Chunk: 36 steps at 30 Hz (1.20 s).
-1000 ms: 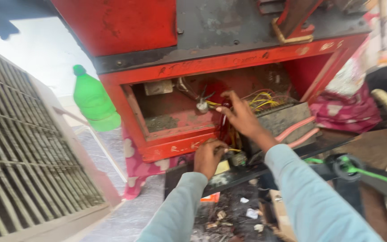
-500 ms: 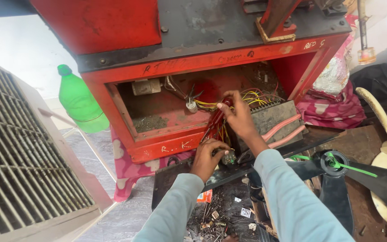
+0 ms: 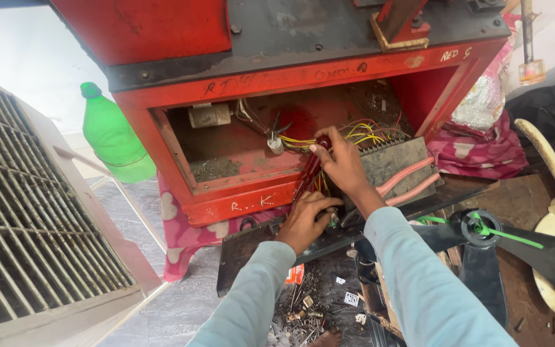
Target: The person repairs the electrical compartment of a red machine, using a screwdriver and pliers to work on a transformer and wiring inside the housing. They also pick through a pile of bolts and fasteners on the floor, selecting parts and carrying them back to the machine.
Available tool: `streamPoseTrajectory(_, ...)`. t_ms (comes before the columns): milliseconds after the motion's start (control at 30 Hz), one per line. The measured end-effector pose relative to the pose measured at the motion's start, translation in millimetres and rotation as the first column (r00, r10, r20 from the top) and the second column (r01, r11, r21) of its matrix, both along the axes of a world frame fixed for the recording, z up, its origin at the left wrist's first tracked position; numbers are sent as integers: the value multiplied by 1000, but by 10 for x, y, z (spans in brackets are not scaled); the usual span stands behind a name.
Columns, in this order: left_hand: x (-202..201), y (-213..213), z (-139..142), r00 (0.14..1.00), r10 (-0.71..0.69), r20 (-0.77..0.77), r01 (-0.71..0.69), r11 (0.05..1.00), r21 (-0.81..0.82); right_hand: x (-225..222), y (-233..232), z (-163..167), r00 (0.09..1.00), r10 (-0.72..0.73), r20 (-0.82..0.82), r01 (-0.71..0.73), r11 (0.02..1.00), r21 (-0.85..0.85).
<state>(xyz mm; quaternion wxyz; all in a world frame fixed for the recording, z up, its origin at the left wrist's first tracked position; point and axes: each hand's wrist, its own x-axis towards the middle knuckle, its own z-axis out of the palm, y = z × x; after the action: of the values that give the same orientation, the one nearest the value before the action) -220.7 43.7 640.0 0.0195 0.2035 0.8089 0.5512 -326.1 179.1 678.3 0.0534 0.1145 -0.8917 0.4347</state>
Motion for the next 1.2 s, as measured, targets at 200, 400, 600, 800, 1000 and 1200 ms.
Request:
streamPoseTrajectory(200,22,-58,-3,1000,16,-9,-16,1000,-4,-3,15,10,1000,2,9,-3,998,65)
streamPoseTrajectory(400,30,-95,7,991,39,127,-40,999,6,-16,31,7,999,40,-21,-39,997,71)
streamPoseTrajectory(600,49,-102,63,999,16,-41,-21,994,-107,-30,32,-14,999,29,-41,-25,994,108)
streamPoseTrajectory(800,47,-130,95,1000,-17,19,19,992,-122,-31,34,-34,998,28,-57,-20,991,132)
streamPoseTrajectory(1000,52,-134,126,999,-47,-2,45,972,-231,-50,50,-47,993,85,-81,-71,984,164)
streamPoseTrajectory(1200,11,-155,96,991,14,130,1,993,-117,-55,53,-62,994,75,-77,-60,981,187)
